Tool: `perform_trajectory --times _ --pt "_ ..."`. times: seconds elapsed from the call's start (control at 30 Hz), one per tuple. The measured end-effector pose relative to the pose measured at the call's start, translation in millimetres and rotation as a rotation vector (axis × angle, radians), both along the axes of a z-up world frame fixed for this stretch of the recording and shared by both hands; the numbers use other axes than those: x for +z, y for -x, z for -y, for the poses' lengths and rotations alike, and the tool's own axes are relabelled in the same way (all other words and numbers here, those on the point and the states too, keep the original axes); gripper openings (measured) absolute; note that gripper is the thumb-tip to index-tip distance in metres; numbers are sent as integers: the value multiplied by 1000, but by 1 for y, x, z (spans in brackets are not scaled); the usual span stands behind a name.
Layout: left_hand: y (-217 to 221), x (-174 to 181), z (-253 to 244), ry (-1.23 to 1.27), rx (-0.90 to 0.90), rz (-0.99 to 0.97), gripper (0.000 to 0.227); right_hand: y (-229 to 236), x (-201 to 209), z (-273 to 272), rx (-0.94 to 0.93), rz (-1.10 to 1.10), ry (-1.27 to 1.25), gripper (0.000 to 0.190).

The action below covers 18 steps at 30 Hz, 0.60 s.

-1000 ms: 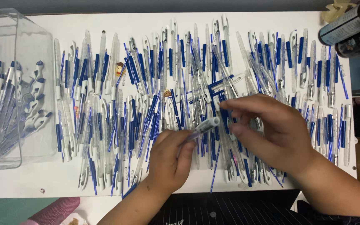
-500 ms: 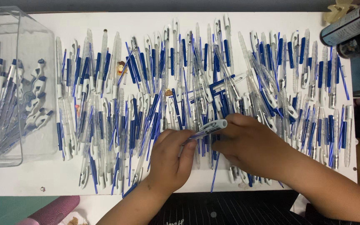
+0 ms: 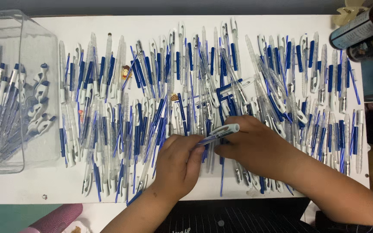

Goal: The person assembles pens by hand by inserting blue ink refills into white plastic barrels. They work through a pile of components on a white desk and place the finished pens into a clear plastic bin.

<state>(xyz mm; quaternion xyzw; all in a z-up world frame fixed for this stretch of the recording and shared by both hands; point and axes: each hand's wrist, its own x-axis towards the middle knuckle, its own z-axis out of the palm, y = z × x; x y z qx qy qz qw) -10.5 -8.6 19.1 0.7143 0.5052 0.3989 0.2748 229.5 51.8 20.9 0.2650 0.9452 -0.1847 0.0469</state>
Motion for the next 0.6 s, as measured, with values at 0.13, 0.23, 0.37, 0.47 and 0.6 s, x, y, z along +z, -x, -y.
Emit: perform_trajectory --times 0.13,0.23,0.37,0.47,0.6 --pt "0 -1 0 -7 -6 2 27 1 6 -2 -6 23 7 43" --pt "0 -3 1 6 23 31 28 0 3 -2 28 -84 -51 46" --pt "0 -1 0 7 34 31 27 0 25 -7 -41 -138 -40 43" --pt "-1 4 -1 -1 59 49 25 -13 44 -15 -168 -314 -12 27" --pt "-1 2 0 -63 60 82 22 -32 70 -11 -364 -660 -16 16"
